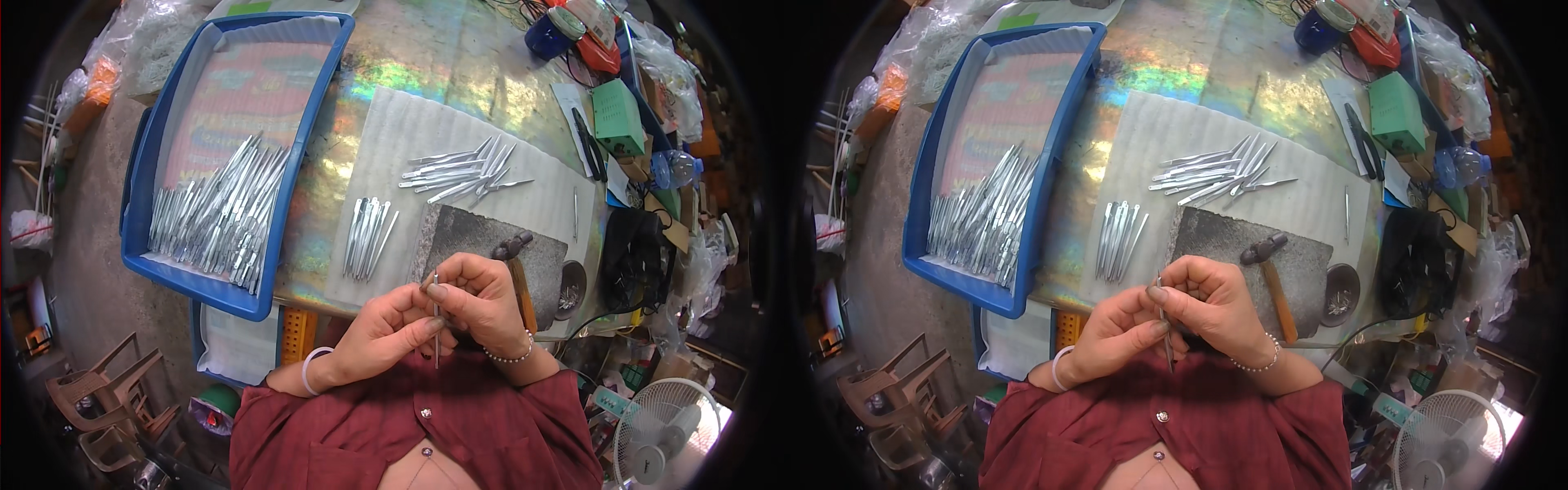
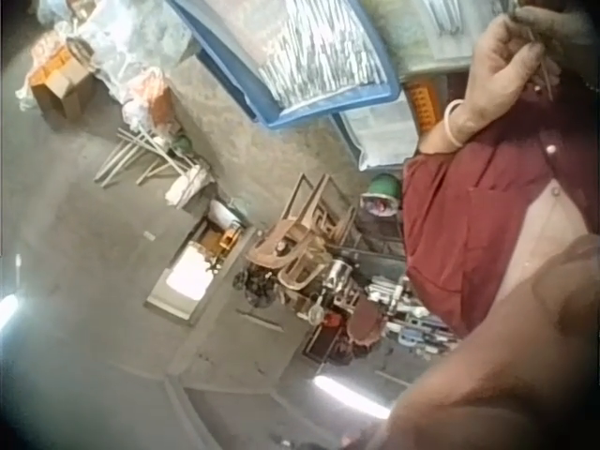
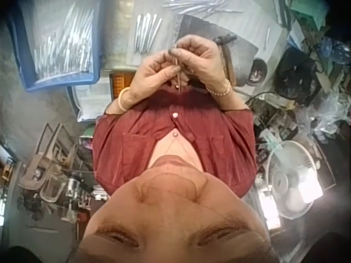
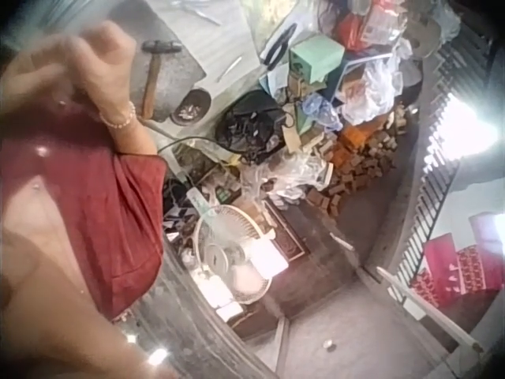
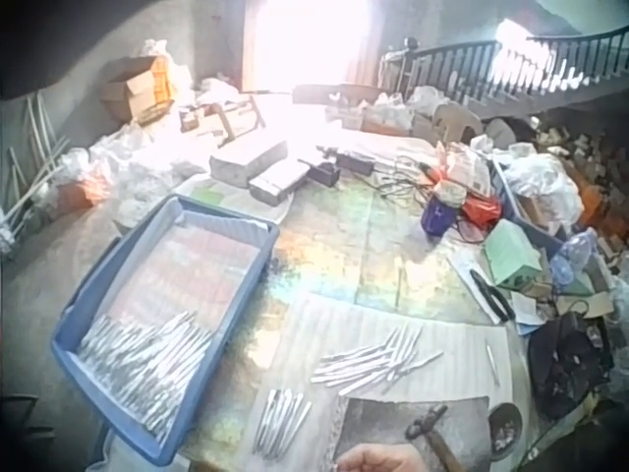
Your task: Assembling small metal jewelry or hardware components using a hammer and a metal punch on a stone work block.
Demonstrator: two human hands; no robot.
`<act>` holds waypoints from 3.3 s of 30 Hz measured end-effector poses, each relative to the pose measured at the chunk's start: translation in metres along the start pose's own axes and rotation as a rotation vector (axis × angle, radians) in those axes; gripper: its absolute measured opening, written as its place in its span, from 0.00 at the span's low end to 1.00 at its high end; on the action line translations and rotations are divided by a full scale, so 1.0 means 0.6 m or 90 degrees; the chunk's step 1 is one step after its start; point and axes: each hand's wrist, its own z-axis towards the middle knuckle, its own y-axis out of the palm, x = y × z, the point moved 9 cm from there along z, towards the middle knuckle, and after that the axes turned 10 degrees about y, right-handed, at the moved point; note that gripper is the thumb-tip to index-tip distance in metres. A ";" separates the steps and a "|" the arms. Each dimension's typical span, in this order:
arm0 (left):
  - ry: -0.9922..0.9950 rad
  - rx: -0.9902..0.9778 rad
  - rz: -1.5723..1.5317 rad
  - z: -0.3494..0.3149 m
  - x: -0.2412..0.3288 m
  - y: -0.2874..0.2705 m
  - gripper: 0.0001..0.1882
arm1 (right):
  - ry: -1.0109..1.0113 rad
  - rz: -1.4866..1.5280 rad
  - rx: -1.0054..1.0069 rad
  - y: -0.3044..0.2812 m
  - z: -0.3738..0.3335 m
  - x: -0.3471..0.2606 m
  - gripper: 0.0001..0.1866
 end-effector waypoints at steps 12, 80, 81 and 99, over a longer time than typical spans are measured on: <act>0.081 0.116 -0.317 -0.024 -0.001 -0.073 0.11 | -0.140 -0.004 0.098 -0.030 -0.041 -0.006 0.05; 0.047 -0.080 1.148 0.372 0.060 -0.102 0.08 | -0.294 -0.495 0.425 -0.206 -0.154 0.002 0.10; 0.076 -0.083 1.156 0.373 0.063 -0.097 0.08 | -0.293 -0.499 0.427 -0.205 -0.154 0.000 0.10; 0.136 0.138 0.499 0.094 0.100 -0.006 0.07 | -0.177 -0.440 0.825 -0.421 -0.302 0.022 0.08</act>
